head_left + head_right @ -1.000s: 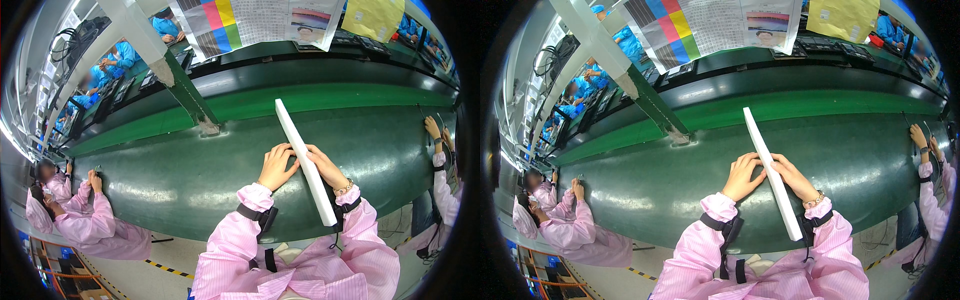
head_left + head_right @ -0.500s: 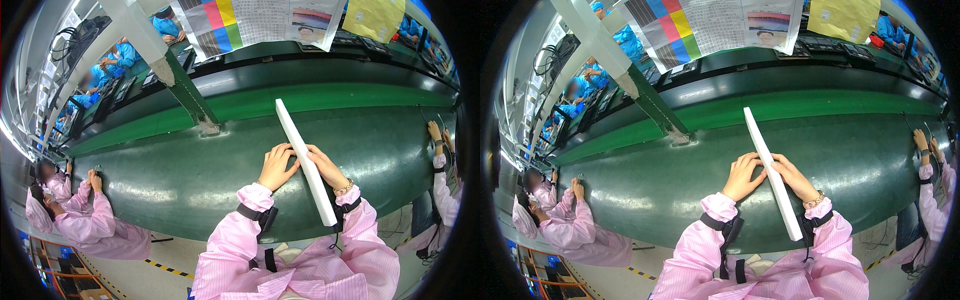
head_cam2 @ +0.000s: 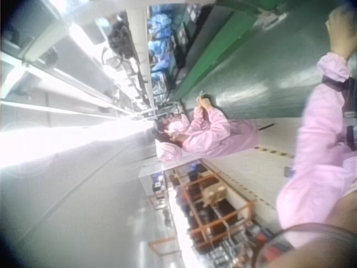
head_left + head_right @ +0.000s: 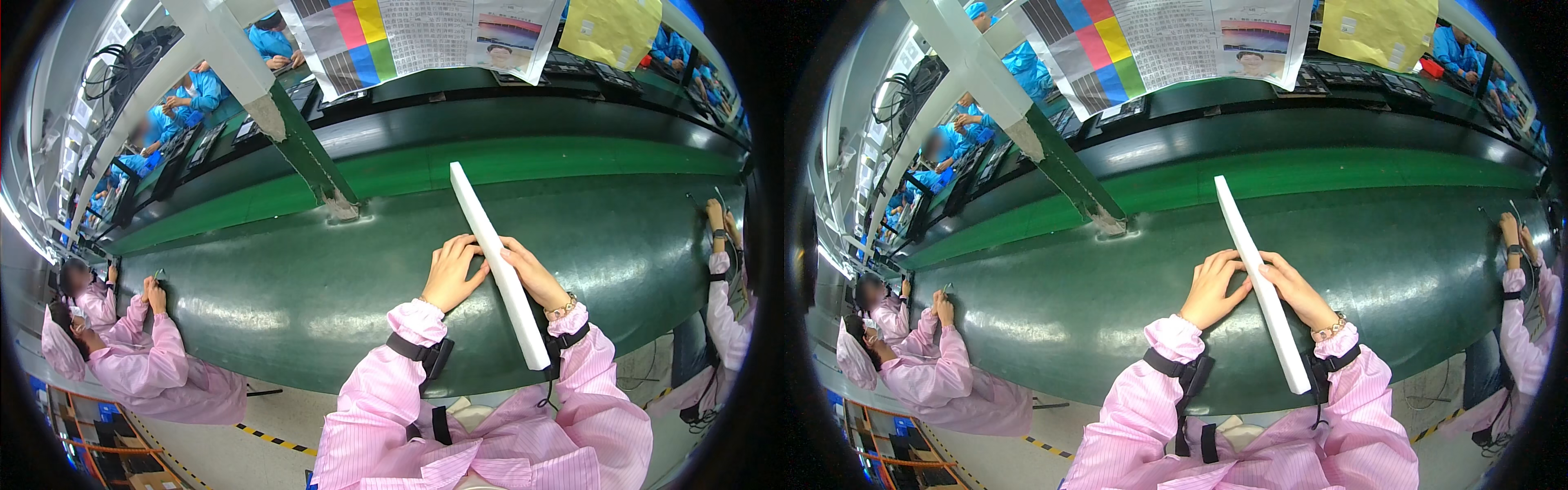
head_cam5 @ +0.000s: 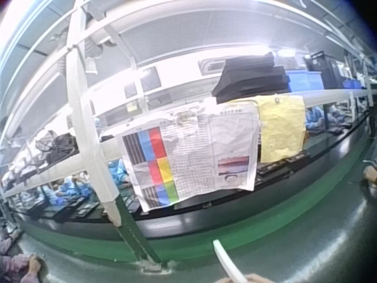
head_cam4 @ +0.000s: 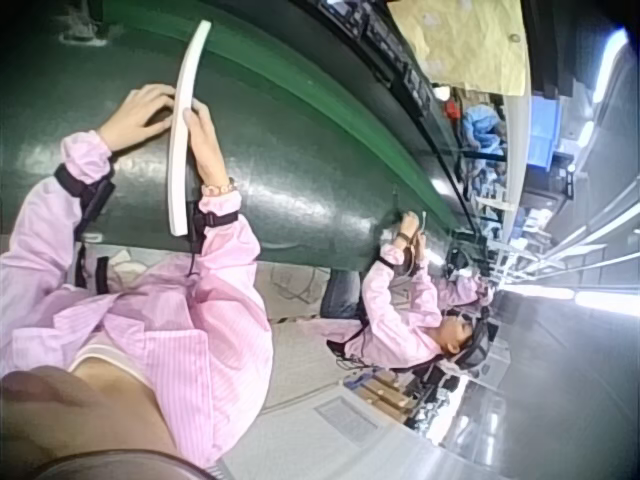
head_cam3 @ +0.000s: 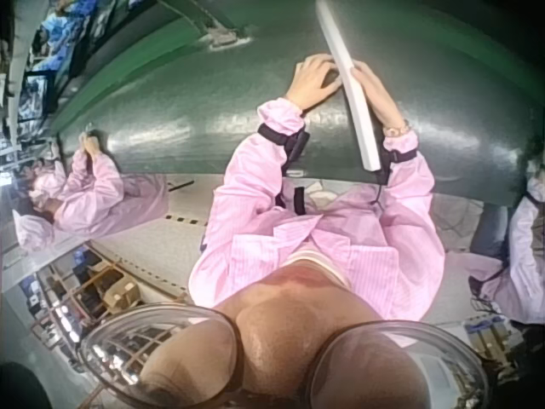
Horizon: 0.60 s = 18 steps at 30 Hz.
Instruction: The person holds a white rectangular object, turning it over to view different sides before placing it back onto the green work surface.
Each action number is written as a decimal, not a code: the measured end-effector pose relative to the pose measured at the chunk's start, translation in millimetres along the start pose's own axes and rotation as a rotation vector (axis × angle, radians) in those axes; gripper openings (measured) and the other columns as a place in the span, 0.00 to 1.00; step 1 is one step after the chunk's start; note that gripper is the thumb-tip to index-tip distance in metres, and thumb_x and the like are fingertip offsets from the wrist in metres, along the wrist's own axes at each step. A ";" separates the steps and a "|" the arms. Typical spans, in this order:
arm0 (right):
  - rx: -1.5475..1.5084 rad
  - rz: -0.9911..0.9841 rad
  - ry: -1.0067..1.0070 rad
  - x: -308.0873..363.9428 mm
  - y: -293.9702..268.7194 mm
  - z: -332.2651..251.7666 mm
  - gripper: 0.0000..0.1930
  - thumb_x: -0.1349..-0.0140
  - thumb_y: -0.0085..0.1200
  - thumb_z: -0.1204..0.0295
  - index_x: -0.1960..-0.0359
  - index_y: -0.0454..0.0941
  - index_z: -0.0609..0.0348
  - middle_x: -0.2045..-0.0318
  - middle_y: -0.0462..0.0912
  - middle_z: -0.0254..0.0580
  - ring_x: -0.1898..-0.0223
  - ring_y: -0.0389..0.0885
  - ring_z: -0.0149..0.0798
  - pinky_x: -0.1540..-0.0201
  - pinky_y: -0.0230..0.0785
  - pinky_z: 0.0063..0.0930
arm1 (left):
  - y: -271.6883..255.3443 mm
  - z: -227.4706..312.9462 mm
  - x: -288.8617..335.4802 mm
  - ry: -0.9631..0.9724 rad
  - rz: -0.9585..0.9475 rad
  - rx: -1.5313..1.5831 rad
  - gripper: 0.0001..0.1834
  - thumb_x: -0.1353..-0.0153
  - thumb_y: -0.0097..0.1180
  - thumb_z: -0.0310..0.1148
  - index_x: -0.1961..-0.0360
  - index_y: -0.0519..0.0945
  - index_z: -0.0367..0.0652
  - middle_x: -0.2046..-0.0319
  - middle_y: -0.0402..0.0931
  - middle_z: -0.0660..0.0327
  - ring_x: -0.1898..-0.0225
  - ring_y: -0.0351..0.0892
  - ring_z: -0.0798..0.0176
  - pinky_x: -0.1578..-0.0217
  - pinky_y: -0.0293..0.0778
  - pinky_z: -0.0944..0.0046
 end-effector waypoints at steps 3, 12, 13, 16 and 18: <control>-0.009 0.005 -0.004 0.5 0.8 -1.0 0.25 0.30 0.45 0.58 0.38 0.63 0.61 0.57 0.78 0.36 0.56 0.75 0.25 0.53 0.66 0.19 | 0.1 1.2 -0.6 0.006 0.005 0.000 0.15 0.41 0.58 0.39 0.56 0.76 0.43 0.45 0.70 0.58 0.39 0.64 0.53 0.43 0.59 0.52; -0.001 0.013 -0.005 1.1 1.2 -2.8 0.25 0.31 0.45 0.58 0.38 0.63 0.61 0.57 0.78 0.36 0.56 0.75 0.25 0.53 0.66 0.19 | 0.8 -0.3 -0.1 0.002 -0.002 -0.003 0.15 0.42 0.58 0.39 0.56 0.76 0.43 0.45 0.70 0.58 0.39 0.63 0.53 0.43 0.59 0.53; 0.012 0.019 -0.006 1.3 0.8 -3.5 0.25 0.31 0.45 0.58 0.38 0.63 0.61 0.58 0.78 0.36 0.57 0.74 0.25 0.53 0.65 0.19 | 1.2 -0.5 -0.2 0.001 -0.003 -0.003 0.16 0.42 0.58 0.39 0.56 0.75 0.43 0.45 0.70 0.58 0.39 0.63 0.53 0.43 0.59 0.53; 0.005 0.027 -0.009 0.8 -1.1 -1.0 0.25 0.31 0.45 0.58 0.38 0.63 0.61 0.58 0.78 0.36 0.57 0.74 0.25 0.54 0.65 0.19 | 0.8 0.5 -0.2 0.000 -0.005 -0.003 0.16 0.42 0.58 0.39 0.56 0.75 0.43 0.45 0.70 0.58 0.39 0.63 0.53 0.43 0.59 0.53; 0.003 0.022 -0.006 0.2 -0.7 -0.4 0.25 0.31 0.45 0.58 0.38 0.63 0.61 0.58 0.78 0.35 0.57 0.74 0.24 0.54 0.65 0.19 | 1.2 -0.6 0.1 0.000 -0.005 -0.006 0.16 0.42 0.59 0.39 0.56 0.75 0.43 0.45 0.70 0.58 0.39 0.63 0.53 0.43 0.59 0.53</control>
Point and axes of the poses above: each hand's wrist, its own x-axis away from the middle knuckle, its own y-axis out of the palm, z = x × y, the point moved 8 cm from there along -x, towards the middle knuckle
